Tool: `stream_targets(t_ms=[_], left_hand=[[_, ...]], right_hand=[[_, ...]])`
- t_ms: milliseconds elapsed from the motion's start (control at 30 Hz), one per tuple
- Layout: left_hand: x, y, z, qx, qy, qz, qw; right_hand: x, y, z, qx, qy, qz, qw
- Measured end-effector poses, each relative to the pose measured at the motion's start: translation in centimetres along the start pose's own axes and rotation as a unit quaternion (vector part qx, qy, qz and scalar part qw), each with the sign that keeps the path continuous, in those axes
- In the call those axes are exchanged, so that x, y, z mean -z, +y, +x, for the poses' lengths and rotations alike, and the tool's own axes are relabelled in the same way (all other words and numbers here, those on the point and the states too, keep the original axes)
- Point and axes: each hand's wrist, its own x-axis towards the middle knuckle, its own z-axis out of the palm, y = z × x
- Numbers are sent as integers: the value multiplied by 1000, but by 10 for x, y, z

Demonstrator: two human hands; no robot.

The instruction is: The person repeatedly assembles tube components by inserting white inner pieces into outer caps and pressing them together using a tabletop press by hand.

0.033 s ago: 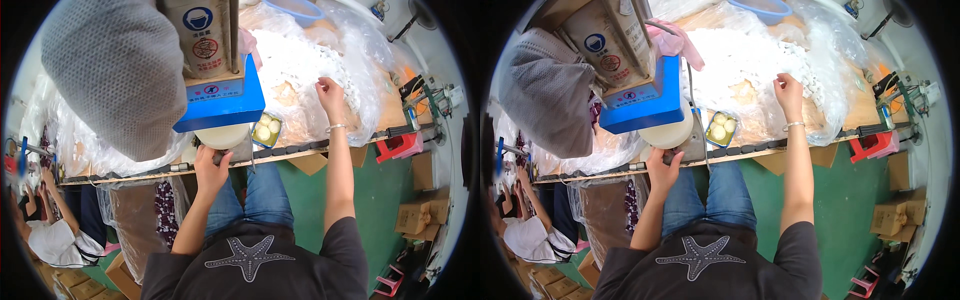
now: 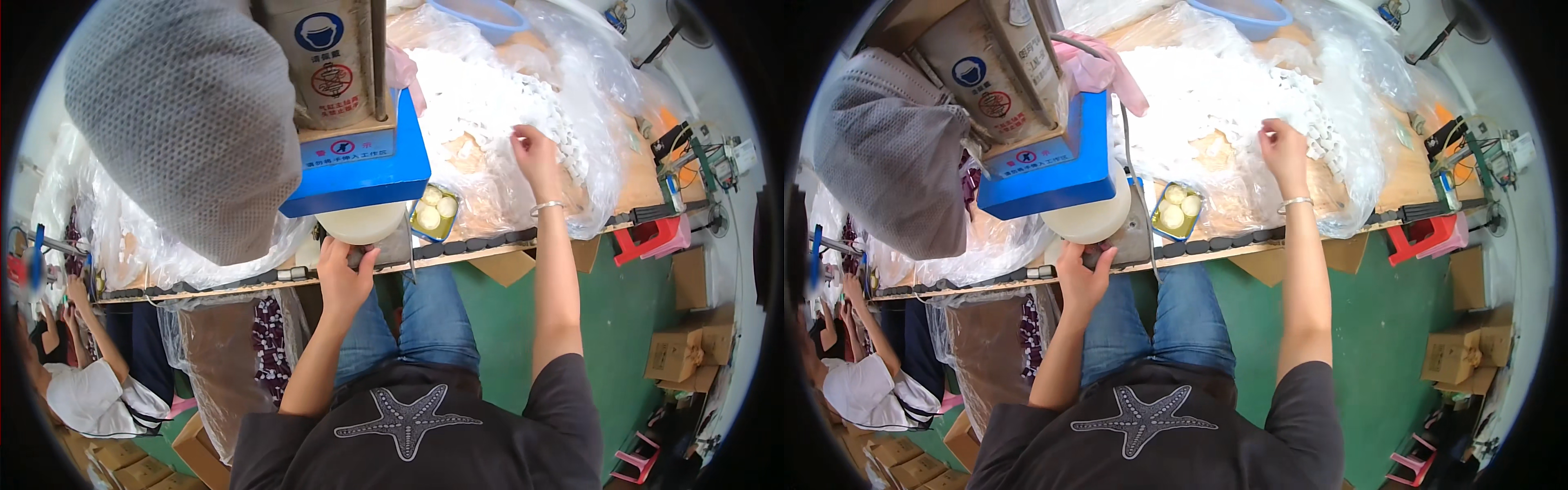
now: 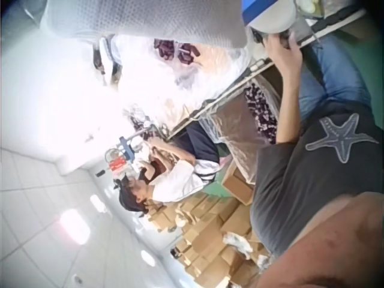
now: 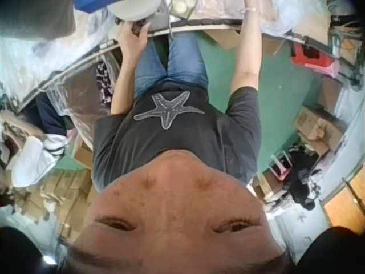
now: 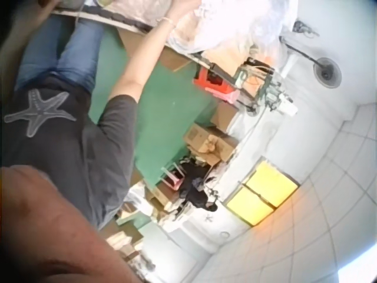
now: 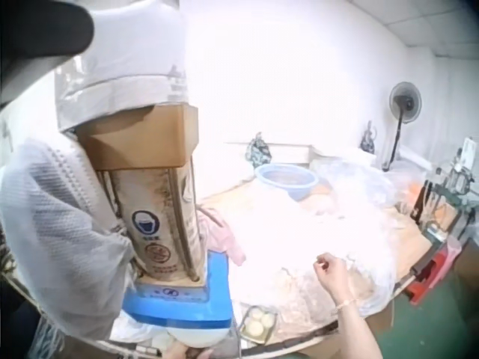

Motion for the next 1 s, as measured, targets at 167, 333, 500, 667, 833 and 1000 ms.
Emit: stream_targets(t_ms=[167,333,500,667,833,1000], left_hand=[[-3,2,3,12,0,-17,1000],[-3,-4,5,-4,-2,1,1000],[-1,-5,5,2,2,-15,1000],[0,-8,1,-9,2,-13,1000],[-3,-9,-2,19,-19,-17,1000],[-4,-7,0,26,-10,-26,999]], right_hand=[[-37,-2,6,84,-142,-178,970],[-56,-24,5,33,-128,-310,942],[-40,-2,61,78,-21,-110,991],[-80,-4,107,78,-144,-148,975],[-127,-39,93,96,-204,-210,951],[-91,-29,78,139,-354,-227,896]])
